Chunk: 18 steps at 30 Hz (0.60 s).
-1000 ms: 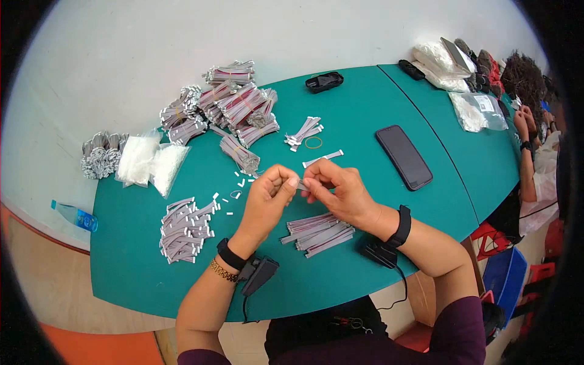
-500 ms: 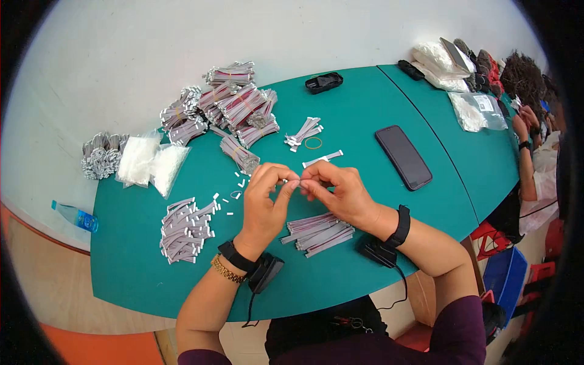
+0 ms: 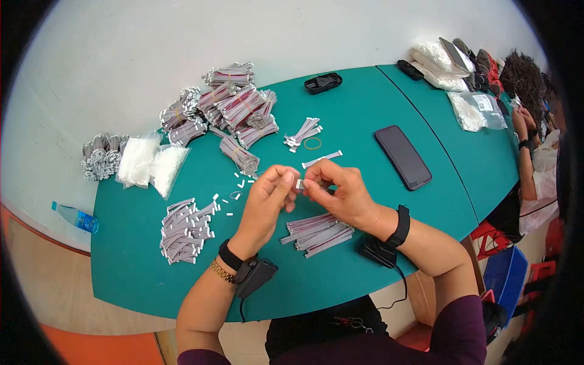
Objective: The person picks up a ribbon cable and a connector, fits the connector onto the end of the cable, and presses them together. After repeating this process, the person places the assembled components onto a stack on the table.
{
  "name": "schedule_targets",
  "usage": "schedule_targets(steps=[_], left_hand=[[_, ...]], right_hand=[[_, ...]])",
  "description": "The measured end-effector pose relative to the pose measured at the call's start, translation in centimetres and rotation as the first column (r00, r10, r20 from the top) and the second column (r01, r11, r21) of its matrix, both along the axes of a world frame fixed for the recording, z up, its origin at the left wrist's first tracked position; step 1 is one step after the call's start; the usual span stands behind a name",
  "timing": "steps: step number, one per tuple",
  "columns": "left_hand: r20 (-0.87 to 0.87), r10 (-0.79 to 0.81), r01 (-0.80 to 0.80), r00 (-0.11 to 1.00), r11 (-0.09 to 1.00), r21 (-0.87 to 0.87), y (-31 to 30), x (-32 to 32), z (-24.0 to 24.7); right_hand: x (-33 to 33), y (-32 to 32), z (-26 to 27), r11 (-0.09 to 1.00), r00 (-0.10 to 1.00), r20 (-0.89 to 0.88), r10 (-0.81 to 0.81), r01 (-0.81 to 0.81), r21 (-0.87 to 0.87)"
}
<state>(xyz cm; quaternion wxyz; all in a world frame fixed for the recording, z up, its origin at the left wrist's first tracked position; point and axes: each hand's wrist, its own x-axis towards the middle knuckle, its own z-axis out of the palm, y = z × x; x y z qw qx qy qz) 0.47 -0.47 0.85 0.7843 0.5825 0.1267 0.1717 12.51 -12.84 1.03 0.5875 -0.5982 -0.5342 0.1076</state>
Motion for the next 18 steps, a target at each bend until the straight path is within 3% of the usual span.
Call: schedule_targets(steps=[5, 18], left_hand=[[-0.085, -0.108, 0.111, 0.991, 0.993, 0.038, 0.43, -0.31, 0.1], [-0.001, -0.102, 0.102, 0.995, 0.995, -0.014, 0.58, -0.26, -0.18]], right_hand=[[0.08, 0.08, -0.22, 1.0, 1.0, 0.024, -0.014, 0.014, 0.007], [-0.19, -0.16, 0.49, 0.998, 0.996, 0.054, 0.065, -0.063, -0.031]])
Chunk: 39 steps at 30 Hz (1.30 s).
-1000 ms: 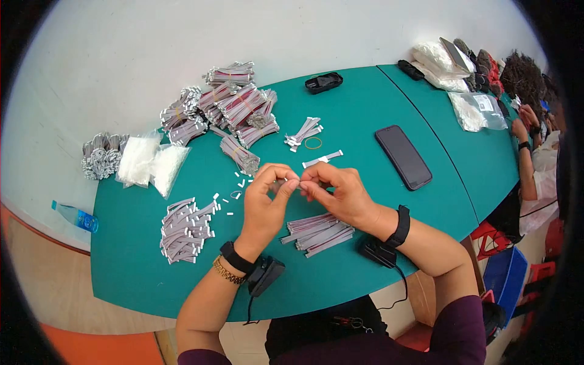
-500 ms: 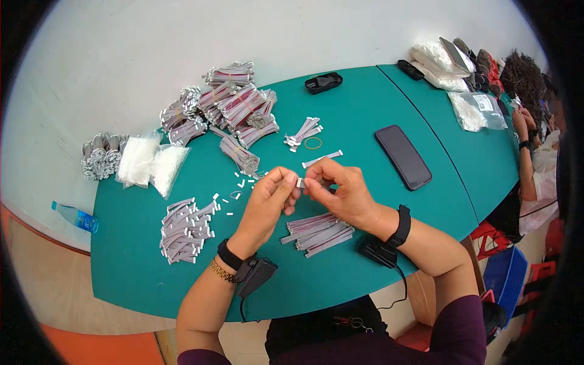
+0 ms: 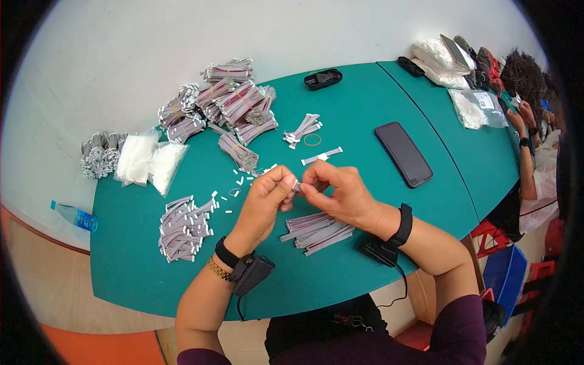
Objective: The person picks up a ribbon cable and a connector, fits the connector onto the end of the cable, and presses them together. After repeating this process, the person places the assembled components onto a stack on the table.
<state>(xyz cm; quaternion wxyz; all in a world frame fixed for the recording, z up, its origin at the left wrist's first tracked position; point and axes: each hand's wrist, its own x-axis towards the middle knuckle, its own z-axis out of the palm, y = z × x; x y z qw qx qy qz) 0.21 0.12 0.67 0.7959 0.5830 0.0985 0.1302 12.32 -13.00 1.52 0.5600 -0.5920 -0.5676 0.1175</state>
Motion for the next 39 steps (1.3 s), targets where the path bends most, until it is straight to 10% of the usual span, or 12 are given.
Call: schedule_targets(steps=[39], left_hand=[[0.11, 0.072, -0.118, 0.991, 0.858, 0.5, 0.27, 0.18, -0.41]], right_hand=[[-0.11, 0.13, -0.86, 0.998, 0.999, -0.004, -0.046, 0.045, -0.04]])
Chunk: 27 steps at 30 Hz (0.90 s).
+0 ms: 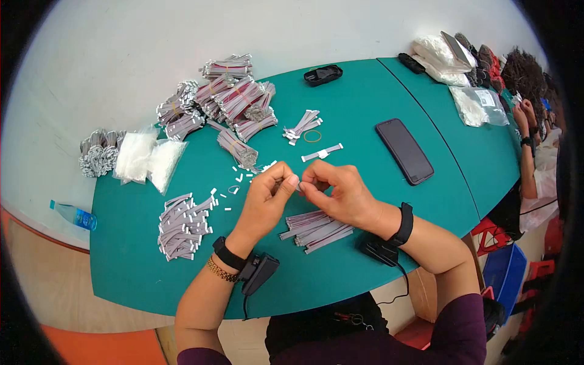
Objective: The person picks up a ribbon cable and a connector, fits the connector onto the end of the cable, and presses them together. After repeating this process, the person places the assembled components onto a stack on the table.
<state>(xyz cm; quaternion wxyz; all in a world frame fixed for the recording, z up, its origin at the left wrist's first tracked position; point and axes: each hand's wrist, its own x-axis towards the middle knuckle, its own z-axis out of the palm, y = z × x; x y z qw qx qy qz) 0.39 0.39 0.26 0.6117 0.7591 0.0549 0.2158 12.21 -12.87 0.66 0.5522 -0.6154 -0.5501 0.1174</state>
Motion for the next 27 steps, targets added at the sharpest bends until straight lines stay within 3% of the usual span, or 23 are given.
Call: schedule_targets(steps=[11, 19, 27], left_hand=[[-0.005, 0.012, -0.012, 1.0, 1.0, 0.014, -0.29, -0.13, -0.13], [0.002, -0.007, 0.007, 1.0, 0.987, -0.163, -0.25, 0.01, 0.29], [0.004, 0.022, -0.022, 1.0, 0.993, -0.12, -0.5, 0.0, -0.23]], right_hand=[[-0.29, -0.11, 0.3, 1.0, 0.999, -0.029, 0.026, -0.026, 0.001], [-0.03, 0.18, 0.33, 0.997, 0.99, -0.119, 0.074, -0.07, 0.037], [-0.04, 0.0, 0.43, 0.999, 0.999, -0.033, 0.042, -0.042, 0.02]])
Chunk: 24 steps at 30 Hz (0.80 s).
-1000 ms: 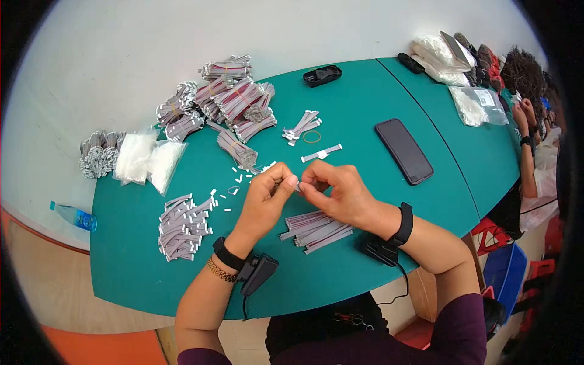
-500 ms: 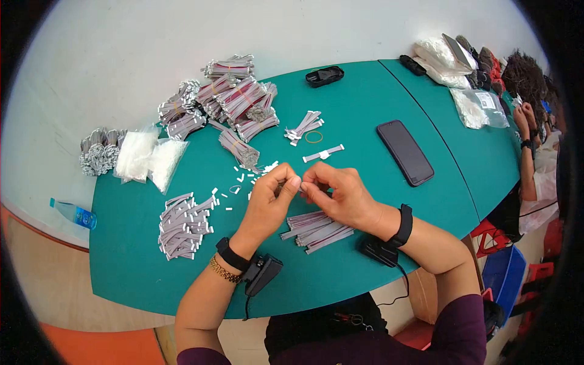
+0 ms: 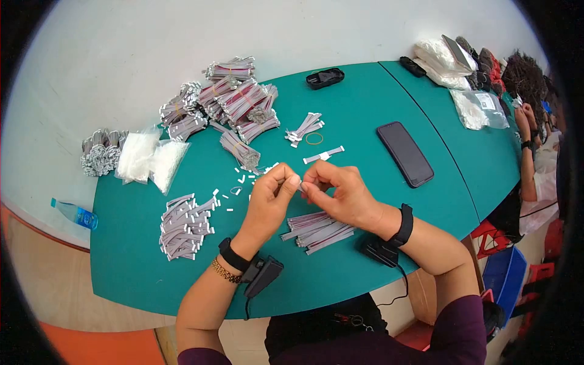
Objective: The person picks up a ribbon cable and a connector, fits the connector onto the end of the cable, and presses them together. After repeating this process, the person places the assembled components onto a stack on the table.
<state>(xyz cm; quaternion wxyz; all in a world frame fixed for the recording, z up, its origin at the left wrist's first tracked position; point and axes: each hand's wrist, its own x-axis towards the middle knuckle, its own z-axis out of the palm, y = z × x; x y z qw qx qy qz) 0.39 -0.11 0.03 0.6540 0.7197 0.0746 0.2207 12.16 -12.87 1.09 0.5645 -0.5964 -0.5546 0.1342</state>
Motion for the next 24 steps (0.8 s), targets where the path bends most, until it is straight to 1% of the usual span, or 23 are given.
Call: schedule_targets(steps=[2, 4, 7, 8, 9, 10, 11, 14, 17, 20, 23, 24], left_hand=[[-0.01, 0.021, -0.02, 1.0, 0.998, 0.055, -0.4, -0.1, 0.2], [0.01, 0.018, -0.019, 1.0, 0.999, 0.051, -0.3, 0.0, 0.0], [0.061, 0.03, -0.035, 0.998, 0.995, 0.091, 0.0, 0.3, 0.0], [0.081, 0.038, -0.047, 0.996, 0.993, 0.112, 0.2, 0.3, 0.1], [0.073, 0.046, -0.056, 0.996, 0.988, 0.145, 0.5, 0.2, 0.2], [0.065, 0.053, -0.064, 0.996, 0.982, 0.178, 0.9, 0.1, 0.2], [0.057, 0.058, -0.069, 0.997, 0.975, 0.212, 1.2, 0.1, 0.3], [0.076, 0.052, -0.068, 0.996, 0.974, 0.217, 1.1, 0.2, 0.4], [0.061, 0.015, -0.028, 0.998, 0.975, 0.221, 1.2, 0.1, 0.5], [0.046, -0.011, 0.003, 0.999, 0.987, 0.163, 1.0, 0.2, 0.5], [-0.079, -0.06, 0.068, 0.995, 0.993, 0.101, 1.1, -0.2, 1.1], [-0.065, -0.077, 0.083, 0.995, 0.993, 0.087, 1.3, -0.2, 0.9]], right_hand=[[-0.2, -0.1, -0.1, 1.0, 0.999, 0.046, -0.021, 0.02, 0.012], [-0.2, 0.0, -0.3, 0.999, 0.996, 0.08, -0.028, 0.025, 0.031], [0.3, 0.3, -0.2, 1.0, 0.999, -0.053, 0.014, -0.015, -0.021], [0.5, 0.3, 0.2, 0.993, 0.967, -0.25, 0.059, -0.083, -0.085], [0.6, 0.2, 0.9, 0.978, 0.894, -0.439, 0.089, -0.162, -0.133], [0.7, 0.0, 1.7, 0.955, 0.785, -0.612, 0.098, -0.247, -0.164], [0.5, -0.1, 2.6, 0.946, 0.78, -0.623, 0.058, -0.243, -0.216], [1.0, 0.1, 2.0, 0.913, 0.769, -0.634, 0.08, -0.312, -0.264], [1.5, 0.2, 0.9, 0.903, 0.762, -0.626, 0.166, -0.373, -0.214], [1.4, 0.2, 0.9, 0.916, 0.744, -0.654, 0.14, -0.349, -0.2], [1.6, 0.3, 0.6, 0.926, 0.743, -0.656, 0.132, -0.329, -0.186], [1.6, 0.3, 0.5, 0.926, 0.762, -0.633, 0.137, -0.326, -0.192]])
